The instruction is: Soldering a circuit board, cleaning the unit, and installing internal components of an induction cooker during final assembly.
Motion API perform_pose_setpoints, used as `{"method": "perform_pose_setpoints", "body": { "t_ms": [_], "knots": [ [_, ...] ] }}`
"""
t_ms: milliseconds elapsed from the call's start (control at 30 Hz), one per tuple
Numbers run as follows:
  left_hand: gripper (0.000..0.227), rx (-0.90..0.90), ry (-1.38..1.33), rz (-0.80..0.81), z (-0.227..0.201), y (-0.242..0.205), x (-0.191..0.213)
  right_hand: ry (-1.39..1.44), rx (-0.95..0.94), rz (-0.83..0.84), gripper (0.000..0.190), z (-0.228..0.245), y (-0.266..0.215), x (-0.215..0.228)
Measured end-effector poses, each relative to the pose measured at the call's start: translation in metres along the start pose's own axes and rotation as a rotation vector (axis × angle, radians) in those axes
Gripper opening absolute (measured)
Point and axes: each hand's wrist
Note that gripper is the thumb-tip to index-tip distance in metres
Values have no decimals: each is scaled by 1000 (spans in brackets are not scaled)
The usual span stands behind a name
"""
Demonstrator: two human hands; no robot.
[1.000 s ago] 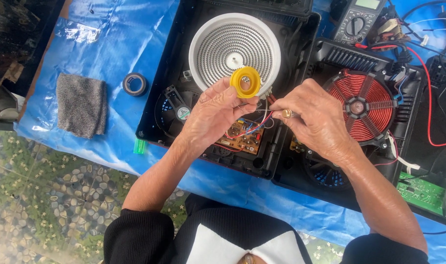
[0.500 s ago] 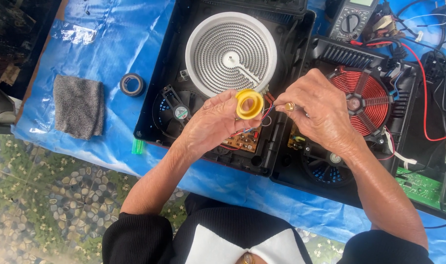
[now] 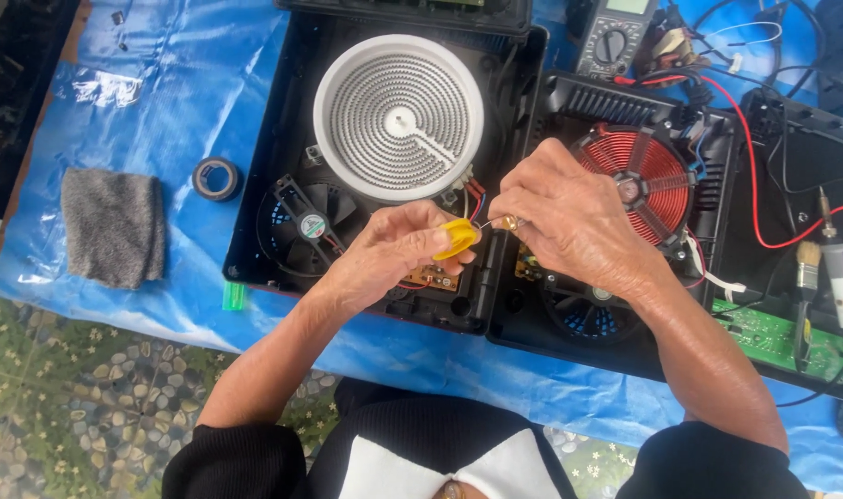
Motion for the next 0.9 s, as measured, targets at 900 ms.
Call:
{"method": "perform_pose_setpoints", "body": {
  "t_ms": [900],
  "knots": [
    [36,-239,671,-146,6,10,-10,-62,-69,-36,6,9,-28,2]
  ]
}}
Point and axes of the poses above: each hand's wrist, its own y-axis towards the middle knuckle, its own x-axis out of the back of the hand, z = x × y, and after that the axes turned 12 degrees about y, right-handed
